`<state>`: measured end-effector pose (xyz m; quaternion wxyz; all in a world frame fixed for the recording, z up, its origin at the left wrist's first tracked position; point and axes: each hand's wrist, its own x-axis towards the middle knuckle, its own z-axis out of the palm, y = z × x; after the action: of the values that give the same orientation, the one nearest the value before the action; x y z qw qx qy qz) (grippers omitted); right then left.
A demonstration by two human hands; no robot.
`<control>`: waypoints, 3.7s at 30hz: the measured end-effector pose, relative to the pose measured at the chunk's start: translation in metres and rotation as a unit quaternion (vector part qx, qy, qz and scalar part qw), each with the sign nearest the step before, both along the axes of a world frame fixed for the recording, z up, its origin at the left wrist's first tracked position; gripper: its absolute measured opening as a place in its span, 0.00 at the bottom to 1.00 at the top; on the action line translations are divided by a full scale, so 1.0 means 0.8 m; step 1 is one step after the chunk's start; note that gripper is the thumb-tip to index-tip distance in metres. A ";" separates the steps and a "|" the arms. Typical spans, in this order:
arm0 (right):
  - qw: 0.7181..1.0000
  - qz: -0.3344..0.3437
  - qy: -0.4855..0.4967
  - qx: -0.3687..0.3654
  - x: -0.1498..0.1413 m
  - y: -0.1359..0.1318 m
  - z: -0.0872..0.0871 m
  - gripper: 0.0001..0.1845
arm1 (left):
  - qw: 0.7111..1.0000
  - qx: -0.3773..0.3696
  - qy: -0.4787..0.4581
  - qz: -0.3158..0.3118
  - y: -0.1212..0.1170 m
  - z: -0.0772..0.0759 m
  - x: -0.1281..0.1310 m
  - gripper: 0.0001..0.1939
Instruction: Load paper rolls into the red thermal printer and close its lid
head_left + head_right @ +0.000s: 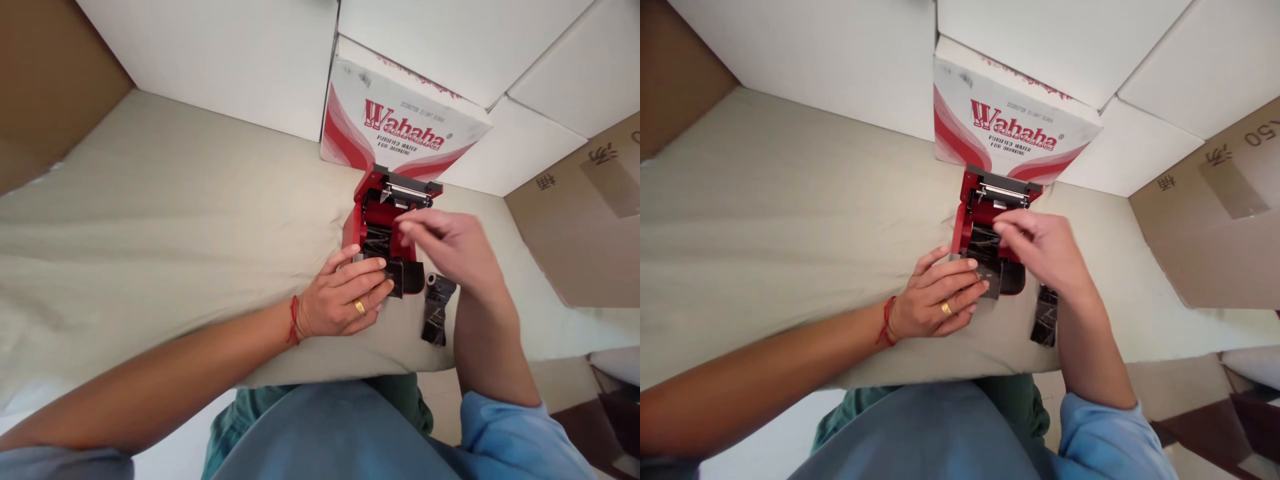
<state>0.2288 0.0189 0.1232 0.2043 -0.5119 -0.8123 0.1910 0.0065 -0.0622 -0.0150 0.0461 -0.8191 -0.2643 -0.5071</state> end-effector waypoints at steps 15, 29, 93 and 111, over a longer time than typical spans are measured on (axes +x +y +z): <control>0.976 -0.060 0.181 0.109 0.021 -0.002 -0.061 0.32 | 0.999 -0.032 0.006 0.009 0.003 -0.005 0.002 0.32; 0.969 0.028 0.213 0.122 0.036 -0.042 -0.112 0.31 | 0.986 -0.132 -0.082 0.066 0.020 -0.006 -0.026 0.32; 0.927 0.004 -0.366 -0.078 -0.066 0.024 0.001 0.20 | 0.824 -0.445 -0.294 -0.192 0.077 -0.043 -0.016 0.50; 0.960 0.124 0.042 -0.247 0.086 -0.108 -0.033 0.15 | 0.807 -0.467 -0.300 -0.204 0.077 -0.047 -0.020 0.50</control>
<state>0.2976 -0.0678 0.0968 0.0803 -0.4330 -0.7876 0.4310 -0.0095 -0.0005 -0.0522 -0.5278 -0.5840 -0.2969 -0.5406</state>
